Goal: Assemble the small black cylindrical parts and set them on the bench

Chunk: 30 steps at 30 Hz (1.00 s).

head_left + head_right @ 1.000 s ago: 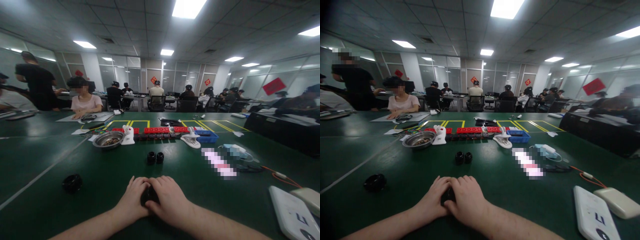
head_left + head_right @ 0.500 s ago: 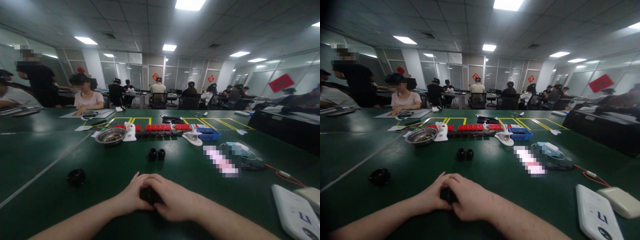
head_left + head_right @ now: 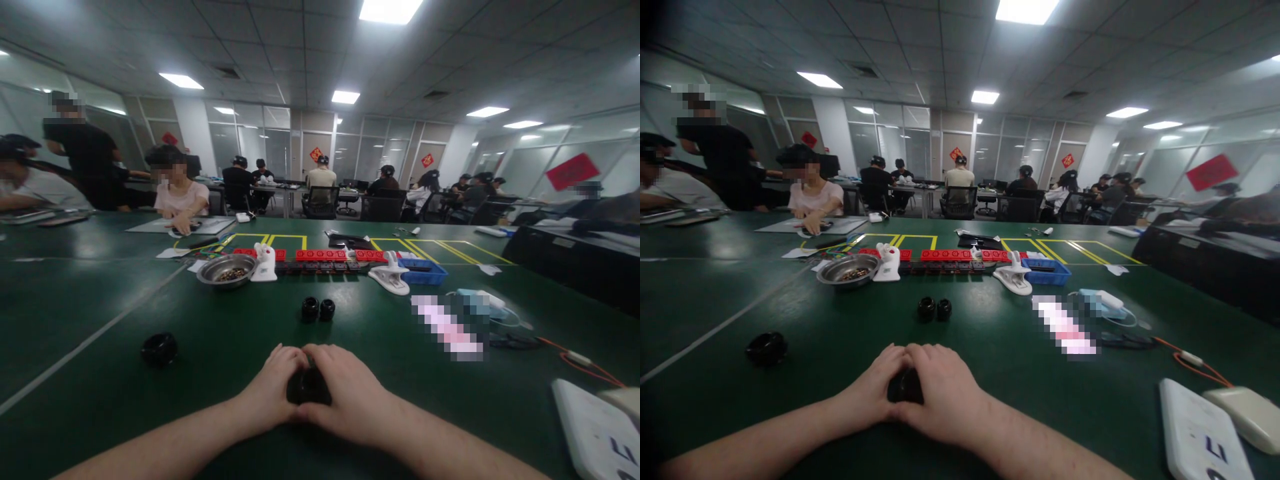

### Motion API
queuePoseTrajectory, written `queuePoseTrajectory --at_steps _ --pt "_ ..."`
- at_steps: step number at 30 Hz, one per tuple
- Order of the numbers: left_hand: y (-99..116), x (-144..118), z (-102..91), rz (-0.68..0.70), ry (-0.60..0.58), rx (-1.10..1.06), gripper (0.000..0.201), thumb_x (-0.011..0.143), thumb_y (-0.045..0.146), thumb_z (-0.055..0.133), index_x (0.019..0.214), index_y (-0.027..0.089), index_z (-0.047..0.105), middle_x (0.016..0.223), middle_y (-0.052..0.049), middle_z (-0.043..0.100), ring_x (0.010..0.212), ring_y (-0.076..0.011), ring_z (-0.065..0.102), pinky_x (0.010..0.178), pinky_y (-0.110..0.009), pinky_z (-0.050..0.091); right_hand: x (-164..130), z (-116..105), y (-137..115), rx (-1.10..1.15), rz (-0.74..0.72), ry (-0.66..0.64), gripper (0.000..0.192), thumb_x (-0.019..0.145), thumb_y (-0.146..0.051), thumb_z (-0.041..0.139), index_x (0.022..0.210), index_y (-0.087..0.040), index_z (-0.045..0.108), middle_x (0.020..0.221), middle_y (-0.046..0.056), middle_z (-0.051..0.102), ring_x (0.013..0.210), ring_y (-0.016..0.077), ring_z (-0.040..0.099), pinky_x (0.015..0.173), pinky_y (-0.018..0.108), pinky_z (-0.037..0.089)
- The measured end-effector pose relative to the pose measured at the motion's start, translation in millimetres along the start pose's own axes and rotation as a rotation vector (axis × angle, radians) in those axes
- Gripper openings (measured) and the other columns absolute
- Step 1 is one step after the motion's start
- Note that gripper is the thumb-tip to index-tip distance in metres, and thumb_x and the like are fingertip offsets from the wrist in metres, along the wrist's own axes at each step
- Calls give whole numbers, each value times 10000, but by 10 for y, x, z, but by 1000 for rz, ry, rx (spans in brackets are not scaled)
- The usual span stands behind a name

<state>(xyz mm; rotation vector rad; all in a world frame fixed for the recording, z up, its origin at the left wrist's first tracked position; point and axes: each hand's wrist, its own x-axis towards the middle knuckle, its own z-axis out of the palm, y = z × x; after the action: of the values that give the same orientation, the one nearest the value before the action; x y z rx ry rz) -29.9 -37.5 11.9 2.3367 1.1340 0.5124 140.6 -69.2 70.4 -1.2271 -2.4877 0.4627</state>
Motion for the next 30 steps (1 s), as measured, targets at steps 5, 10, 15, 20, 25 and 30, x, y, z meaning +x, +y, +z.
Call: queuePoseTrajectory --at_steps 5,10,15,20,25,30 --pt "40 4 0 -7 24 5 462 549 348 699 955 207 529 984 -38 538 963 -243 483 976 -453 245 11 77 28 -41 -45 -16 382 685 -185 558 1057 -163 474 979 61 571 907 197 511 872 367 364" --pt "18 -11 1 -5 40 7 430 533 352 719 883 192 527 1000 -44 527 979 -254 472 973 -465 229 -6 10 57 -4 -85 71 629 656 -294 611 1217 -178 353 1241 78 440 1157 239 352 1025 465 132" --pt "-11 7 35 -4 64 28 460 485 404 742 816 193 503 933 -24 530 918 -237 495 963 -472 237 34 84 73 -84 46 164 615 658 -444 618 1157 -142 425 1109 98 534 1041 250 453 995 465 195" --pt "-35 21 75 -21 33 29 430 512 315 710 881 207 518 979 -36 525 974 -244 475 991 -493 180 17 110 34 -94 8 43 356 685 -264 559 1022 -171 492 937 52 600 909 203 520 1004 454 163" --pt "-46 4 65 -17 49 19 410 525 384 704 840 207 509 955 -26 527 961 -250 483 992 -506 174 -5 14 42 -34 -17 92 534 657 -270 573 1155 -190 397 1162 67 499 1086 222 422 1020 476 98" --pt "-47 3 49 -3 45 22 443 534 458 697 842 203 506 958 -32 532 952 -249 490 986 -505 189 25 132 63 -64 5 182 541 657 -402 621 1112 -171 442 1063 81 549 999 236 475 990 474 198"
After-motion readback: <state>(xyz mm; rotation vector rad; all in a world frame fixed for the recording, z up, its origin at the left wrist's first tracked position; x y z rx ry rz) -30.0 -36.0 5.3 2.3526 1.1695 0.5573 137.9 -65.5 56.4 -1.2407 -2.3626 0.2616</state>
